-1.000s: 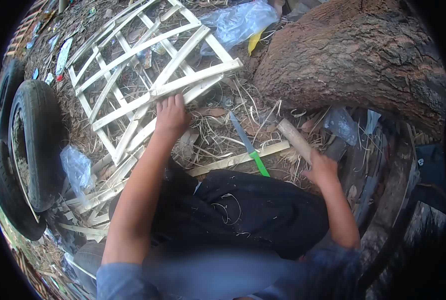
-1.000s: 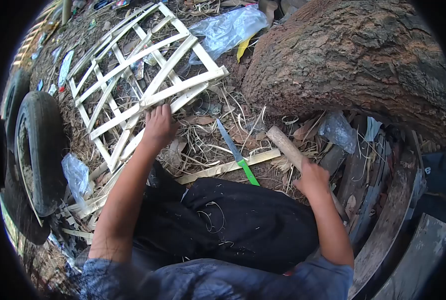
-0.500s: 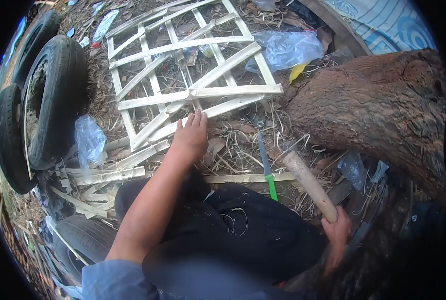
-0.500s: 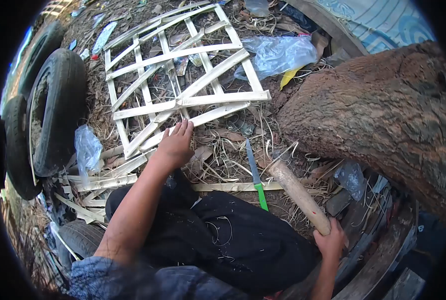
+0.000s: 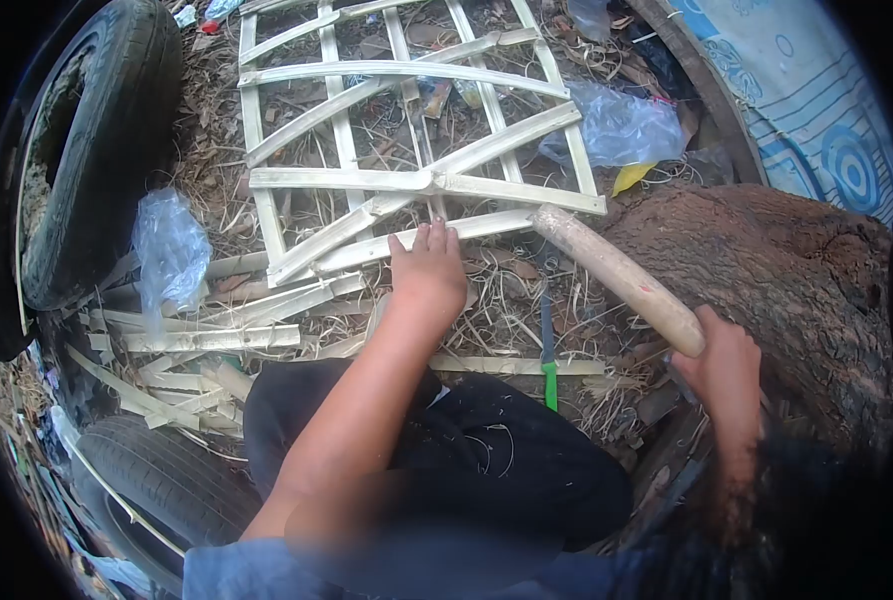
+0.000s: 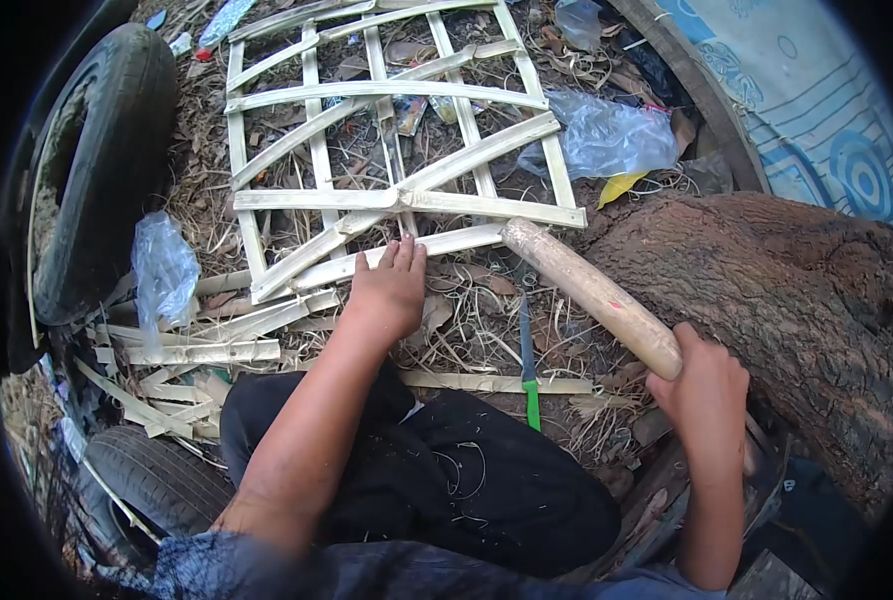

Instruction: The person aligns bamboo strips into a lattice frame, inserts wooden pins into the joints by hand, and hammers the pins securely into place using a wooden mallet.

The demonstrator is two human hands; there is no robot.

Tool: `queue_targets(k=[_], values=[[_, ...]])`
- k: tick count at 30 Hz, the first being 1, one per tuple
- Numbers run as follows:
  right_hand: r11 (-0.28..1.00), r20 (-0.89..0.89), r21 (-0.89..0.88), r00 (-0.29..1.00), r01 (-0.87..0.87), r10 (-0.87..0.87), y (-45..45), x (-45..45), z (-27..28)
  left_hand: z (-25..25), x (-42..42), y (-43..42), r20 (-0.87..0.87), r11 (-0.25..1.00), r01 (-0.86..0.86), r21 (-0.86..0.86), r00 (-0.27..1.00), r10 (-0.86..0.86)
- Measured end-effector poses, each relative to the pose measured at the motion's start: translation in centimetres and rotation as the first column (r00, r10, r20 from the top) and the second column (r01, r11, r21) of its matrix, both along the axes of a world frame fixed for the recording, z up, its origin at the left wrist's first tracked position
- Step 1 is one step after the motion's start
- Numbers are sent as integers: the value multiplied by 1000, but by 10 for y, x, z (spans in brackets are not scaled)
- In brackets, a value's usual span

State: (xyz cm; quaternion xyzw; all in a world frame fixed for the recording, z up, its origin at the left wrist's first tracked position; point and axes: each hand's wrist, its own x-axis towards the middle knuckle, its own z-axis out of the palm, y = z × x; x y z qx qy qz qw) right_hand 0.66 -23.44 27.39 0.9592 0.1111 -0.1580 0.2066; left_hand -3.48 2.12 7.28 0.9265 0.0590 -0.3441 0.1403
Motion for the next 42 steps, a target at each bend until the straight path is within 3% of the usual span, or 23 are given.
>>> queue_targets(k=[6,9,11,15,17,18,20,24,26,29,32,33,34,37,41,42], values=[[991,63,-89,993,-98,103,26,2,3,2,1,-1,-4,998,-54,-42,999,54],[990,-4,-25,990,-139,139,38,21,15,1,2,-1,6,997,-68,-45,998,68],[948,-188,-221,963,-231,191,51,27,19,2,3,0,-16,998,-52,-46,999,52],[923,-105,-262,959,-282,264,79,27,29,1,3,2,-22,996,-58,-64,998,57],[783,112,-360,810,-507,576,78,40,23,2,5,1,-35,996,-62,-65,998,59],[786,110,-365,815,-499,569,84,43,24,1,6,0,-33,996,-53,-70,998,50],[651,85,-453,697,-609,712,107,46,25,-1,6,0,-39,994,-76,-74,997,74],[555,14,-530,648,-641,761,166,23,18,5,6,5,-41,995,-52,-86,998,48],[302,-57,-760,523,-575,850,192,2,6,3,6,5,-37,994,-62,-93,998,59],[135,-204,-813,495,-566,845,220,-18,0,-10,6,2,-36,988,-97,-119,995,93],[144,-161,-804,444,-577,881,233,-27,-12,-7,4,4,1,971,-139,-192,990,142],[23,-242,-831,399,-555,884,235,-25,-19,-9,5,5,-18,969,-128,-212,992,127],[23,-224,-849,399,-528,889,240,-28,-23,-8,7,8,-2,950,-165,-264,985,170],[-186,-370,-882,392,-433,842,254,-32,-42,-12,8,17,201,938,-175,-299,949,241],[-336,-496,-832,323,-441,806,260,-25,-57,61,-14,98,239,823,-287,-491,864,444],[-310,-460,-865,375,-394,805,261,-25,-67,88,-27,113,233,787,-307,-535,842,487]])
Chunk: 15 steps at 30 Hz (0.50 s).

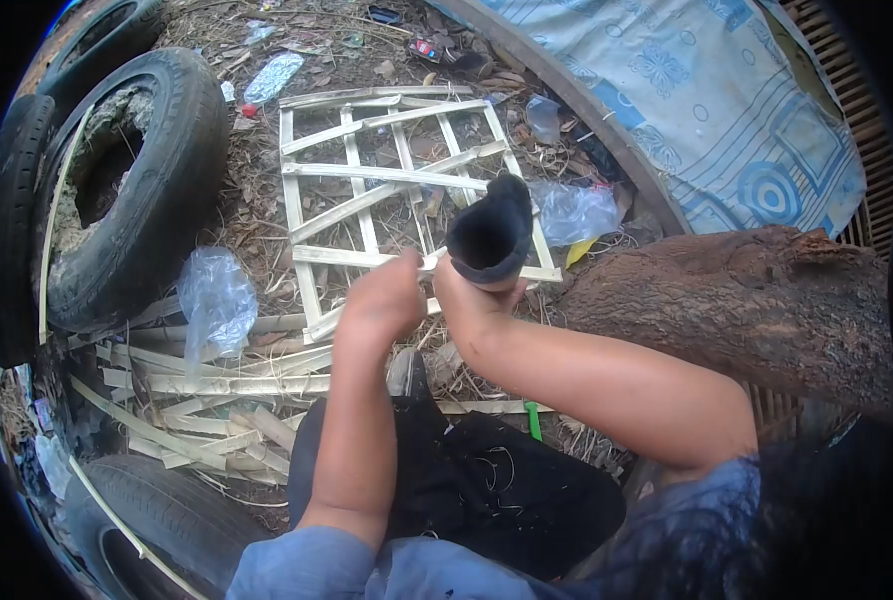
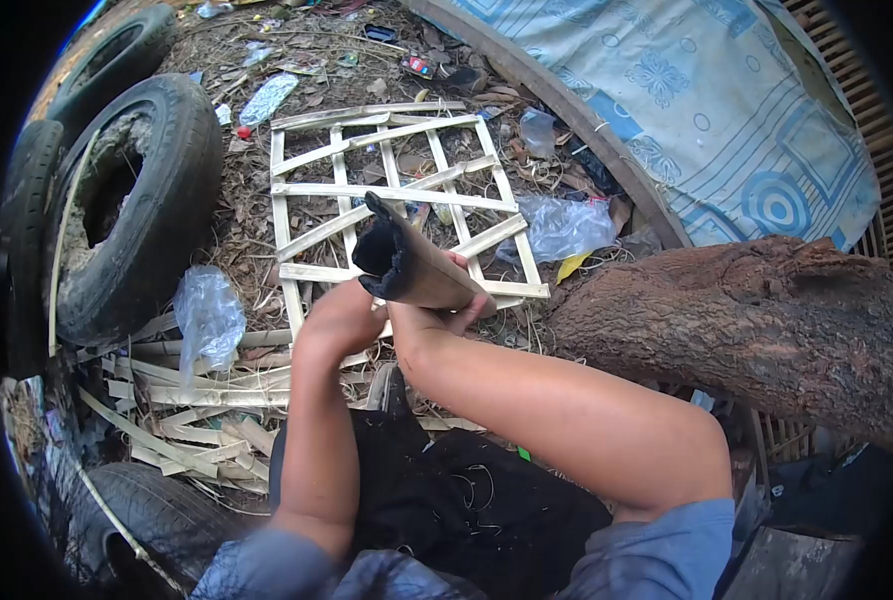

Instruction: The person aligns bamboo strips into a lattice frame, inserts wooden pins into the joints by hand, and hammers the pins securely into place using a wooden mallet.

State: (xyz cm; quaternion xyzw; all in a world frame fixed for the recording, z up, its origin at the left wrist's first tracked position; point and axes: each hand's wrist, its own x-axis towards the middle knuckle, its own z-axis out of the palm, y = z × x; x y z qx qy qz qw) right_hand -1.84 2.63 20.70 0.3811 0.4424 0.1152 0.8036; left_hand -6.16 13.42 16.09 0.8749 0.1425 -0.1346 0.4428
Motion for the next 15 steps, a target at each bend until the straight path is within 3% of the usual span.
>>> queue_targets(k=[1,2,3,5,6,7,8,9,11,13,15], values=[[1000,-33,-14,999,16,-16,3,-1,2,55,-21,17,86,992,-76,-97,993,85],[998,-21,-32,998,50,-51,5,2,-3,53,-30,32,405,962,40,-271,911,76],[995,-10,-47,996,83,-84,8,3,-4,72,-41,45,472,938,128,-322,880,42],[994,36,-27,994,101,-100,2,5,0,73,-35,44,678,710,400,-579,721,147],[999,-11,43,1000,-3,3,-8,7,14,76,-30,36,687,717,398,-572,710,153],[999,-93,38,996,3,0,-12,14,29,78,-24,23,697,724,393,-567,698,166],[1000,-173,28,985,9,-4,-17,22,44,73,-19,15,683,798,343,-495,722,113],[973,-254,168,961,158,-112,-25,34,52,72,-17,9,625,865,262,-429,777,75],[858,-482,382,866,344,-133,-51,70,75,57,-9,-4,397,961,101,-258,918,10],[778,-523,439,832,449,-185,-78,103,83,41,-1,-18,76,991,110,71,990,-116],[742,-539,518,836,426,-103,-104,132,81,22,9,-38,-165,961,238,138,963,-215]])
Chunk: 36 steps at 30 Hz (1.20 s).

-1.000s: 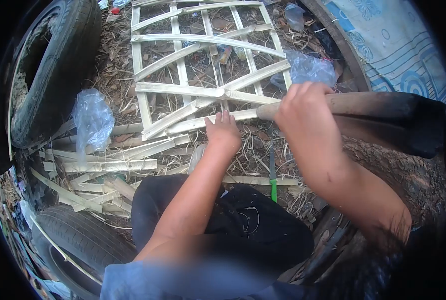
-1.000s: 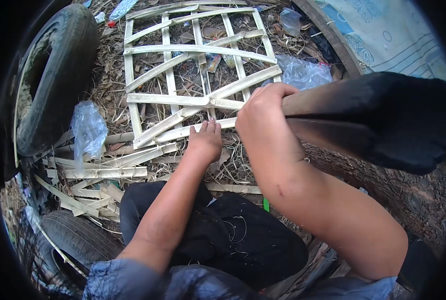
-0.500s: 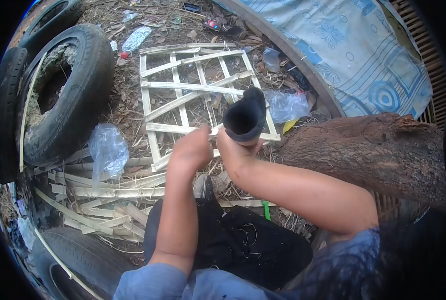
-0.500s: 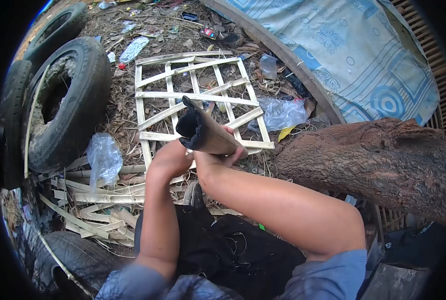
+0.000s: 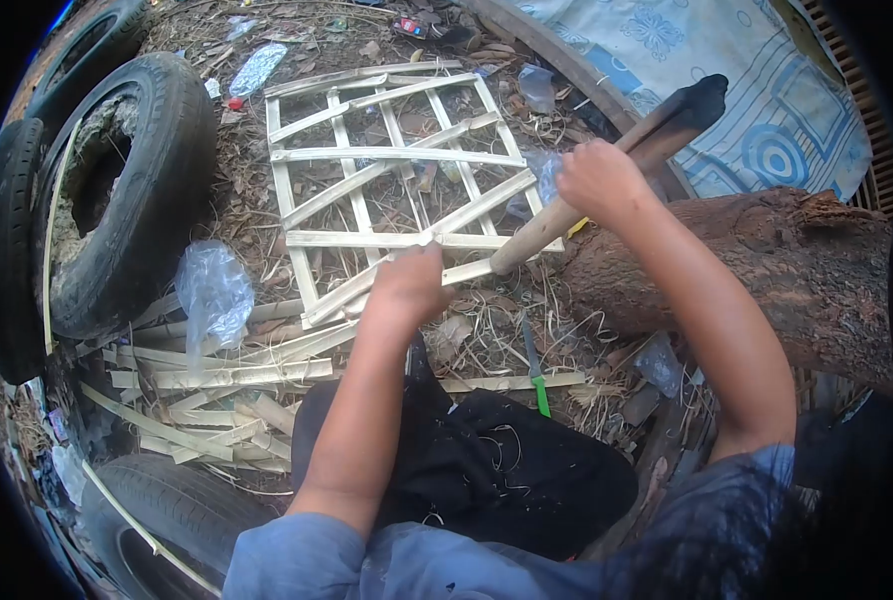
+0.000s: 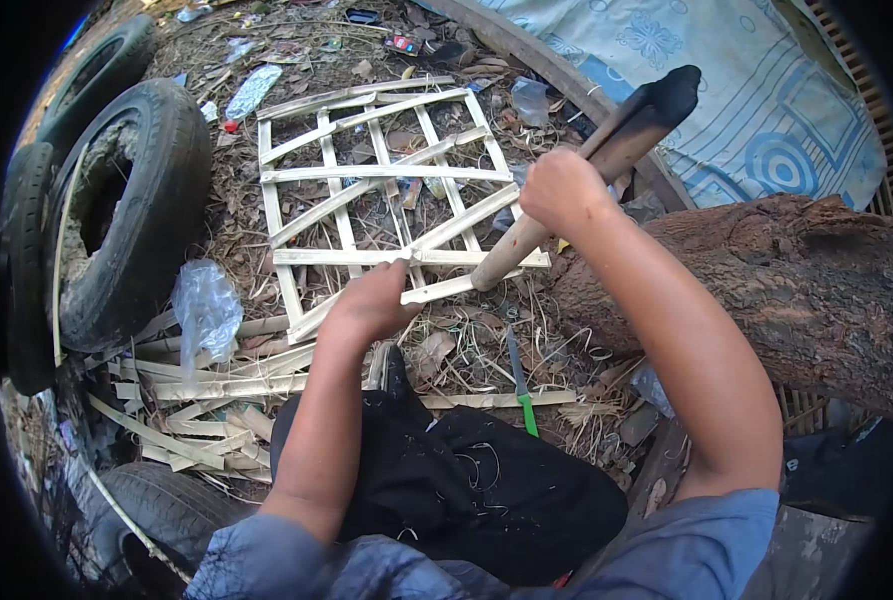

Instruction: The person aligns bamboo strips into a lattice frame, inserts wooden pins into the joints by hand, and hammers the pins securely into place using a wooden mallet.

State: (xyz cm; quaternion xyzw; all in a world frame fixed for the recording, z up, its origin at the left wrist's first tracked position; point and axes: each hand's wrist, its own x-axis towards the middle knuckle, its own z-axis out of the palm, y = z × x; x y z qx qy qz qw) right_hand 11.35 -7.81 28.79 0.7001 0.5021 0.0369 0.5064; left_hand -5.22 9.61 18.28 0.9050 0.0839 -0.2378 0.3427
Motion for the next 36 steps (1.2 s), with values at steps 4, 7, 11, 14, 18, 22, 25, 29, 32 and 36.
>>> queue_targets(k=[4,7,11,14,18,22,25,29,32,36], values=[[995,-12,71,997,75,-75,-36,29,5,-82,20,-52,130,997,55,54,990,-62],[979,-8,80,982,187,-187,-62,48,-8,-119,29,-77,272,987,15,161,961,-58],[963,-6,106,968,249,-250,-83,68,-30,-132,26,-88,302,954,-80,287,953,-11],[896,17,177,909,407,-416,-87,81,-51,-148,20,-90,118,940,-54,336,993,14],[882,49,220,898,417,-437,-100,101,-75,-161,21,-91,110,915,0,404,993,-48],[845,-25,233,871,482,-490,-113,119,-93,-154,24,-90,-41,929,87,359,996,-77],[825,-44,173,841,538,-539,-115,127,-103,-147,28,-86,-151,944,133,303,984,-91],[837,-49,122,846,533,-531,-127,132,-115,-144,31,-82,-234,963,157,221,967,-104],[803,-144,76,804,591,-577,-136,143,-120,-139,35,-77,-257,970,144,197,962,-91],[787,-156,66,786,613,-599,-137,140,-120,-140,38,-75,-288,968,201,150,945,-152]])
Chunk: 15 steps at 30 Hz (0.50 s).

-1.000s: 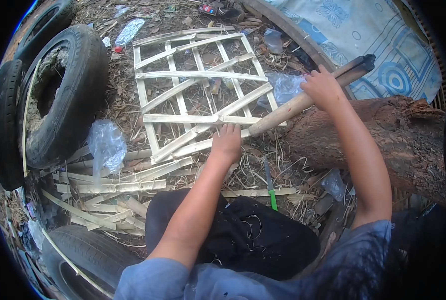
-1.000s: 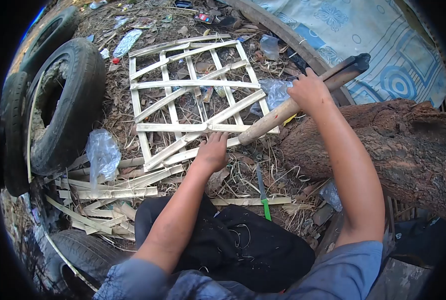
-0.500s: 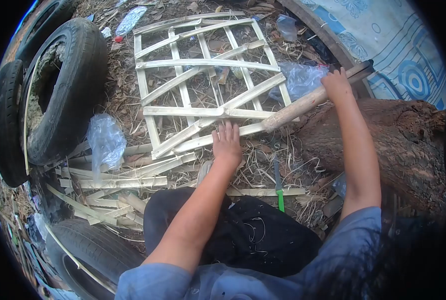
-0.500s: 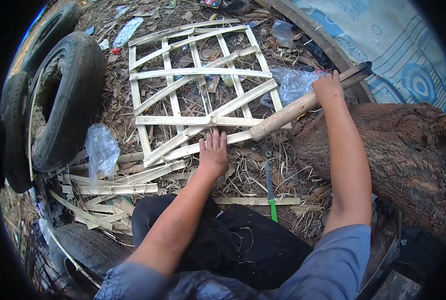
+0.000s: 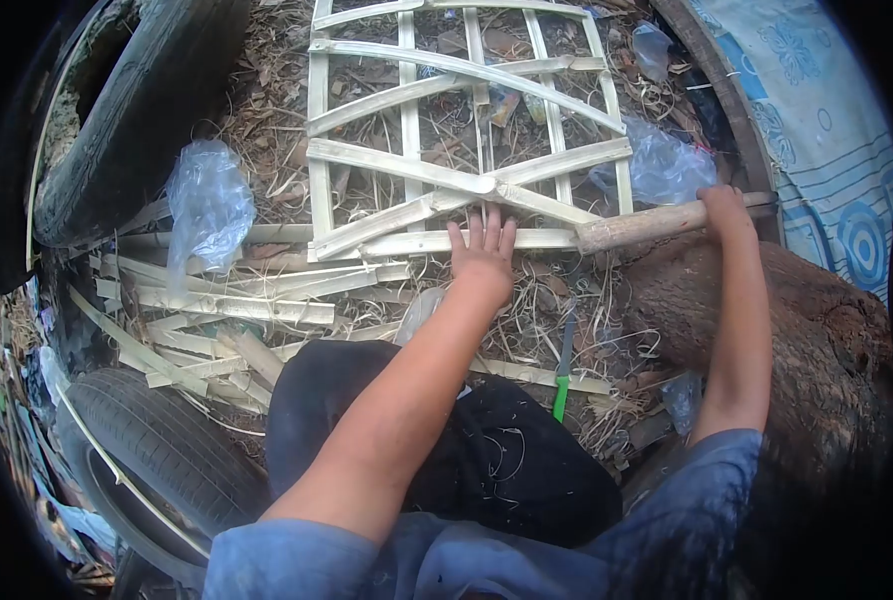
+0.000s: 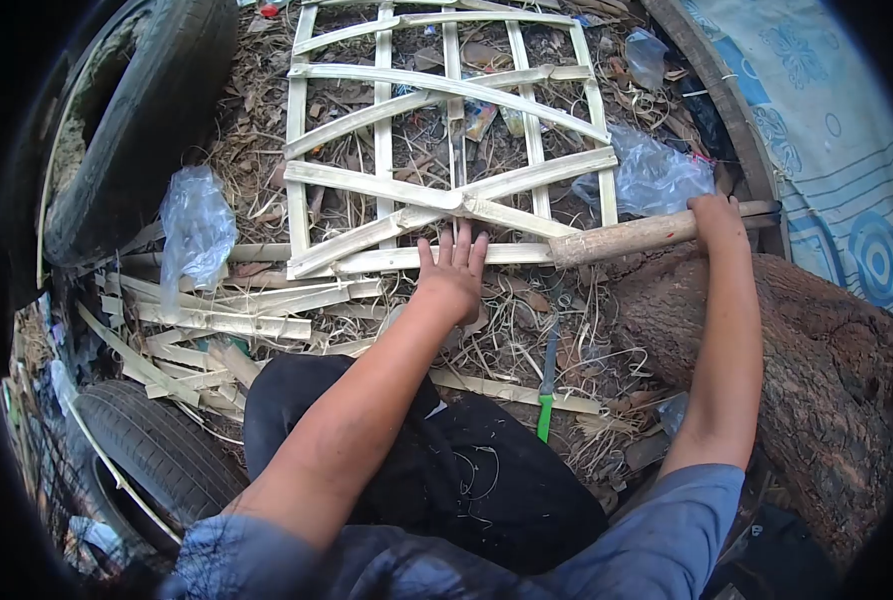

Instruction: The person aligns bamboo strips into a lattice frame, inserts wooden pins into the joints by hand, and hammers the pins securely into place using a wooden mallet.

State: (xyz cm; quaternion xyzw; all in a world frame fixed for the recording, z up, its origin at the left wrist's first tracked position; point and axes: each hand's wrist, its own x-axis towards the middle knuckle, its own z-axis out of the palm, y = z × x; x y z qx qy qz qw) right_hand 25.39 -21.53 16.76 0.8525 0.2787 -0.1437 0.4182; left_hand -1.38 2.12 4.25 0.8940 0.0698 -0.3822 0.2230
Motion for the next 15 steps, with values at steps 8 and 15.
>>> queue_targets(k=[8,15], values=[[1000,-27,-1,999,25,-25,1,9,-3,-3,1,-1,-10,1000,-8,-11,1000,8],[997,-79,-26,994,73,-75,10,8,2,4,1,1,-20,1000,-6,-8,1000,6]])
